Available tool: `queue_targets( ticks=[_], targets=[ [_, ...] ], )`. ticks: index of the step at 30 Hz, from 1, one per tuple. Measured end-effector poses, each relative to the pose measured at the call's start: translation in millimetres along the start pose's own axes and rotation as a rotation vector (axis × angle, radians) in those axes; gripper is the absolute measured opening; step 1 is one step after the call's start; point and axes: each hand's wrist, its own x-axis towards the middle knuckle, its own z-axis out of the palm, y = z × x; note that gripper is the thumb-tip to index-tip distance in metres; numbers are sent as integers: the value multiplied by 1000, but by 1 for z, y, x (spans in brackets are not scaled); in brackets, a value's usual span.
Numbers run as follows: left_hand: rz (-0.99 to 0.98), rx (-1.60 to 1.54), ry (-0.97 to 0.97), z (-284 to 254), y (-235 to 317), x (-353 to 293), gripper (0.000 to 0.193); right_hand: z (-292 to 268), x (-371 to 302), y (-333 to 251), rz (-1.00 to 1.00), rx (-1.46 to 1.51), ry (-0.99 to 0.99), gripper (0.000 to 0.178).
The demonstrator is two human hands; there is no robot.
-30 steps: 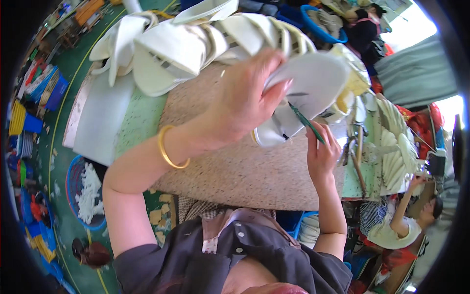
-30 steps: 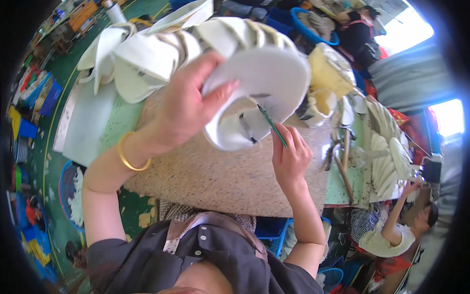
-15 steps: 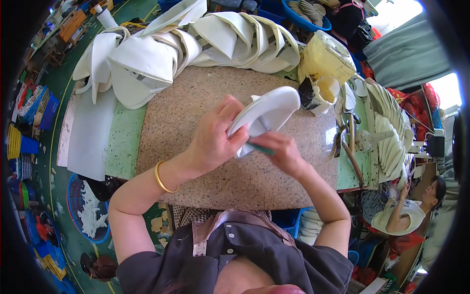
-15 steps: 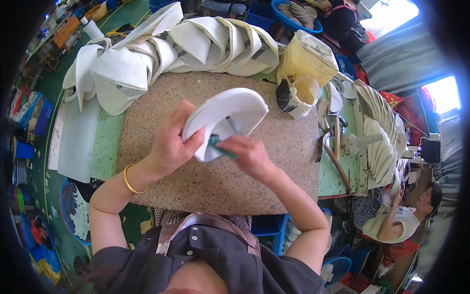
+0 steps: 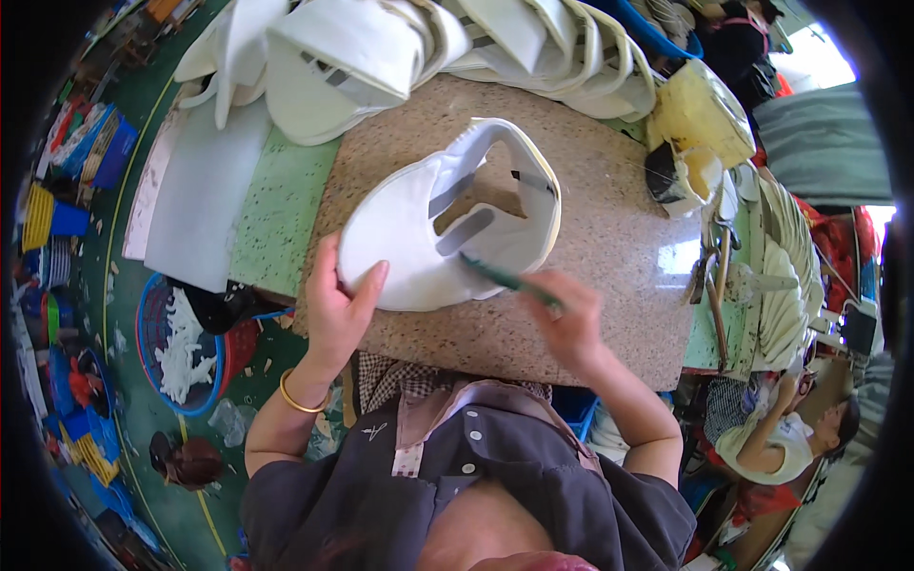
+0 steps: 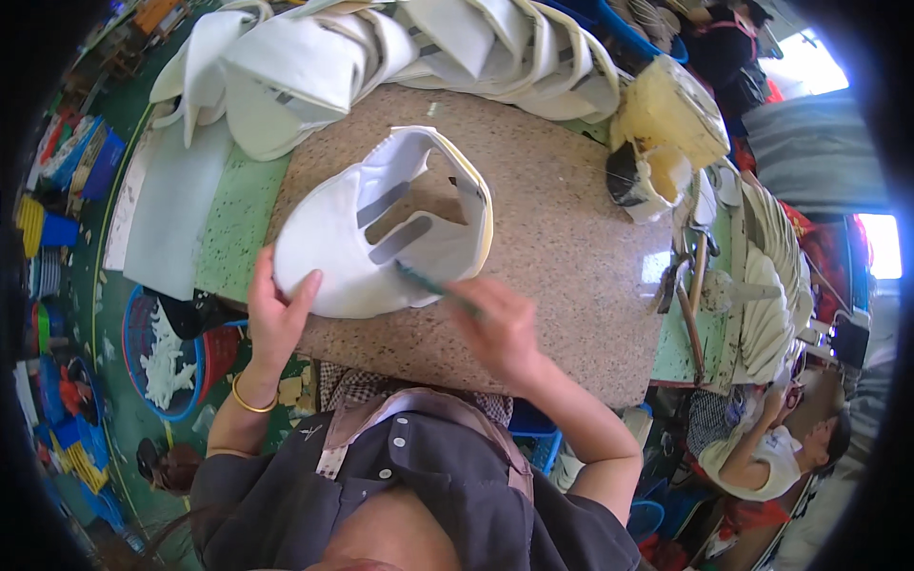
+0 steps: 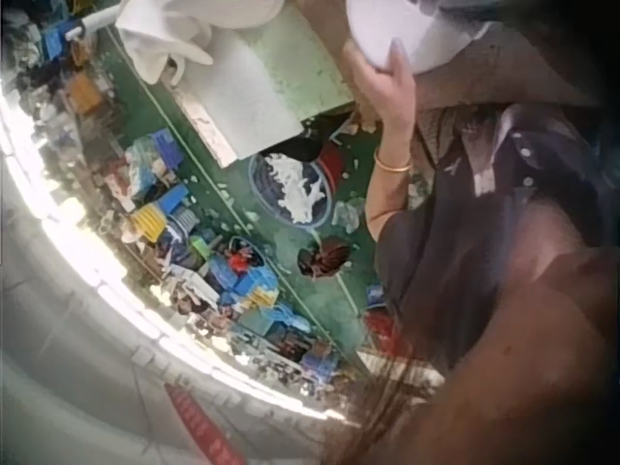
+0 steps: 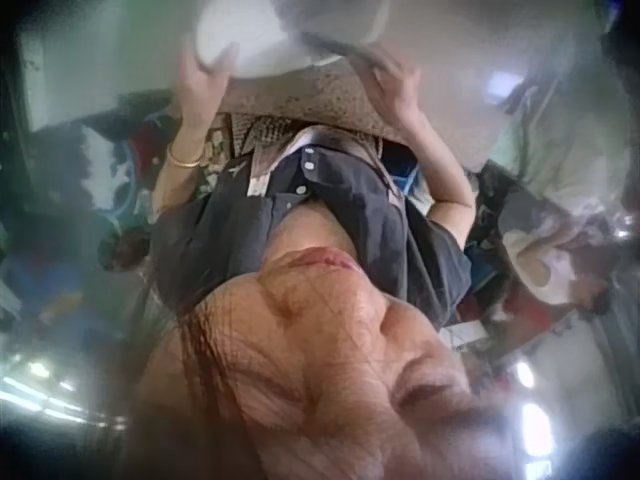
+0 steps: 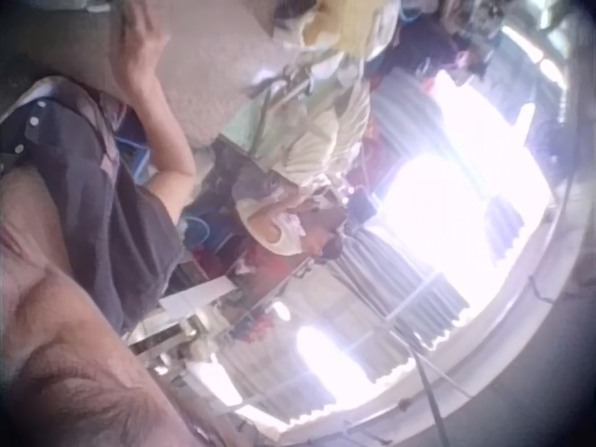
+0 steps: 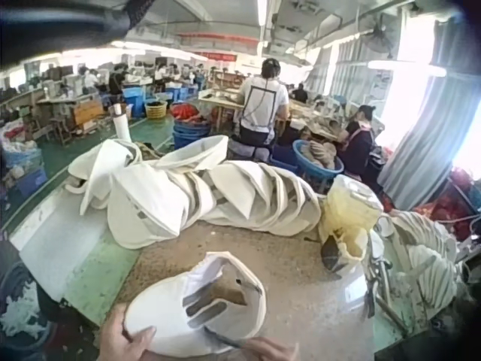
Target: The person applies adhesive to shoe components using a scraper tool, presses the parts together by hand, and stacks them on the table.
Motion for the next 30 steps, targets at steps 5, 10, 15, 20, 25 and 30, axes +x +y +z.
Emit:
queue_targets(
  ticks=[5,10,15,20,25,30],
  targets=[
    [-23,67,-75,8,-6,-8,44,6,27,-6,37,76,54,8],
    [-4,54,-76,7,-10,-7,39,-39,39,1,100,-255,176,11],
    [91,-144,-2,-1,37,22,28,-154,50,26,200,-191,772,19],
    [107,-269,-51,26,46,52,32,-214,40,159,608,-763,376,42],
    [80,19,-143,49,13,48,35,-239,46,172,664,278,749,18],
    [144,116,-130,52,12,39,44,-152,37,102,681,708,515,13]
  ],
)
